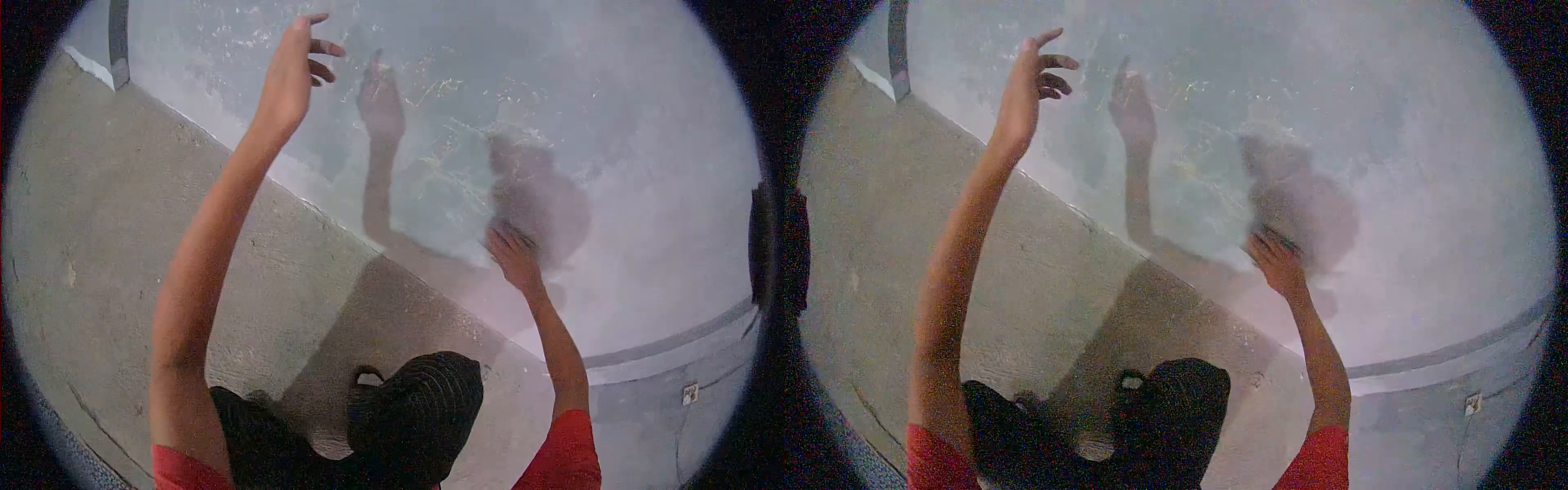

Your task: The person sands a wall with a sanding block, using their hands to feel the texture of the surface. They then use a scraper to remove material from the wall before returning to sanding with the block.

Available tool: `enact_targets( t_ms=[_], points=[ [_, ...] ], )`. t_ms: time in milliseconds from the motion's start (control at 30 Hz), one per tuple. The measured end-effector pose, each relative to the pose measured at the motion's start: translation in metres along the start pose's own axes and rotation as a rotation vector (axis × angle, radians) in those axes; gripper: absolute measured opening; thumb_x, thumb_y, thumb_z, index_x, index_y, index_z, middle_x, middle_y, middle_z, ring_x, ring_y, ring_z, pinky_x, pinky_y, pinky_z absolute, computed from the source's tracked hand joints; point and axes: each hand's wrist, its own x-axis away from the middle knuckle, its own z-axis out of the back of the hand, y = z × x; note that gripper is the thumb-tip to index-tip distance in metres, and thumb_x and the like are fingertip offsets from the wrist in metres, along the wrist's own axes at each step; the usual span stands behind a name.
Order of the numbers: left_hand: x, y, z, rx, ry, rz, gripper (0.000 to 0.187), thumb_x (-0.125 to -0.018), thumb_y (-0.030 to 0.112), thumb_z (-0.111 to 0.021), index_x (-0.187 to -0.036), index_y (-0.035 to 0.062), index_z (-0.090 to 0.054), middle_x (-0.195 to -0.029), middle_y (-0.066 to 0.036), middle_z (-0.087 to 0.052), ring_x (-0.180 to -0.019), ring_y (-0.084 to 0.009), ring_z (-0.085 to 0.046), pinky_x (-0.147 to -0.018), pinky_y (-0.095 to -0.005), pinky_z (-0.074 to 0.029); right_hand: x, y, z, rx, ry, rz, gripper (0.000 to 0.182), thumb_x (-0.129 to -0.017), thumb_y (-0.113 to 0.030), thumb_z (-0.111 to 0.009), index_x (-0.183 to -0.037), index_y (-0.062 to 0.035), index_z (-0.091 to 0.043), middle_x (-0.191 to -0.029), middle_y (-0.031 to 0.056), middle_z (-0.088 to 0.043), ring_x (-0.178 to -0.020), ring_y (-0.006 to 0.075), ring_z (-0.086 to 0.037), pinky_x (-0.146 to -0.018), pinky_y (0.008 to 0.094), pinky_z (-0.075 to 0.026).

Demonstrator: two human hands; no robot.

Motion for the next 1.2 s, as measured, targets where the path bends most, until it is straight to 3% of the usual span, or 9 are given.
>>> enact_targets(
  t_ms=[133, 200, 433, 600, 667, 733, 900, 1067, 1200],
  points=[
    [-0.002, -0.019, 0.003, 0.038, -0.021, 0.083, 0.059, -0.096, 0.054, -0.022, -0.133, 0.0125, -0.043, -0.098, -0.009, -0.061, -0.074, -0.0156, -0.055, -0.073, -0.0282, -0.043, -0.094, -0.02, 0.009, -0.333, 0.28, 0.279, 0.039, -0.083, -0.017, -0.059, -0.12, -0.0091, -0.055, -0.13, 0.007, -0.051, -0.123, 0.026, -0.044, -0.105, 0.0368, -0.033],
    [0.001, -0.022, -0.003, 0.011, -0.013, 0.085, 0.061, -0.095, 0.055, -0.022, -0.133, 0.0122, -0.043, -0.098, -0.009, -0.061, -0.073, -0.0154, -0.055, -0.072, -0.0282, -0.042, -0.147, -0.055, 0.018, -0.206, 0.296, 0.386, 0.036, -0.084, -0.017, -0.057, -0.119, -0.0077, -0.055, -0.127, 0.0073, -0.053, -0.121, 0.0249, -0.046, -0.105, 0.0353, -0.034],
    [0.007, -0.002, -0.009, -0.047, -0.064, 0.049, 0.063, -0.095, 0.056, -0.022, -0.133, 0.011, -0.043, -0.098, -0.009, -0.061, -0.073, -0.0152, -0.054, -0.072, -0.0286, -0.041, -0.285, -0.173, -0.027, -0.164, 0.396, 0.327, 0.041, -0.087, -0.024, -0.05, -0.124, -0.0059, -0.052, -0.135, 0.0079, -0.045, -0.127, 0.0247, -0.039, -0.107, 0.0373, -0.03],
    [0.007, 0.013, 0.0, -0.077, -0.043, -0.011, 0.061, -0.096, 0.054, -0.021, -0.133, 0.0111, -0.042, -0.098, -0.009, -0.061, -0.074, -0.0153, -0.054, -0.073, -0.0288, -0.041, -0.213, -0.172, -0.006, -0.448, 0.317, 0.249, 0.046, -0.089, -0.027, -0.048, -0.13, -0.0076, -0.046, -0.139, 0.0067, -0.041, -0.131, 0.0258, -0.034, -0.111, 0.0375, -0.023],
    [0.005, 0.013, 0.002, -0.033, -0.056, -0.012, 0.059, -0.096, 0.052, -0.02, -0.133, 0.0111, -0.043, -0.098, -0.009, -0.061, -0.074, -0.0157, -0.055, -0.074, -0.029, -0.042, -0.155, -0.155, -0.004, -0.314, 0.287, 0.286, 0.053, -0.084, -0.024, -0.056, -0.131, -0.0034, -0.043, -0.14, 0.0104, -0.039, -0.131, 0.0269, -0.034, -0.11, 0.0395, -0.025],
    [0.003, 0.008, 0.001, -0.006, -0.037, 0.003, 0.059, -0.096, 0.052, -0.021, -0.133, 0.011, -0.043, -0.098, -0.01, -0.061, -0.074, -0.0159, -0.055, -0.074, -0.029, -0.043, -0.093, -0.134, -0.023, -0.368, 0.155, 0.231, 0.047, -0.088, -0.022, -0.048, -0.133, -0.009, -0.043, -0.142, 0.0076, -0.038, -0.134, 0.0271, -0.031, -0.111, 0.0401, -0.022],
    [-0.001, -0.013, -0.003, -0.003, -0.02, 0.028, 0.058, -0.097, 0.051, -0.021, -0.132, 0.0103, -0.043, -0.098, -0.01, -0.062, -0.073, -0.0161, -0.056, -0.073, -0.0287, -0.044, 0.015, -0.047, -0.036, -0.264, -0.006, 0.053, 0.048, -0.086, -0.016, -0.05, -0.133, -0.0091, -0.044, -0.142, 0.0084, -0.037, -0.132, 0.0279, -0.033, -0.11, 0.0412, -0.025],
    [-0.003, -0.033, 0.003, -0.016, -0.051, 0.054, 0.058, -0.097, 0.05, -0.019, -0.133, 0.0099, -0.042, -0.099, -0.011, -0.062, -0.072, -0.0155, -0.056, -0.072, -0.0286, -0.044, -0.032, -0.016, -0.041, -0.242, -0.12, 0.209, 0.049, -0.084, -0.013, -0.053, -0.132, -0.0089, -0.045, -0.14, 0.0084, -0.04, -0.13, 0.0247, -0.037, -0.107, 0.04, -0.03],
    [-0.002, -0.035, 0.006, -0.042, 0.009, 0.061, 0.058, -0.097, 0.05, -0.02, -0.134, 0.0108, -0.041, -0.099, -0.011, -0.061, -0.072, -0.0156, -0.056, -0.073, -0.029, -0.043, -0.111, -0.077, -0.036, -0.402, 0.075, 0.233, 0.045, -0.085, -0.013, -0.048, -0.13, -0.0102, -0.047, -0.135, 0.006, -0.046, -0.126, 0.024, -0.042, -0.105, 0.0357, -0.033]
  ],
)
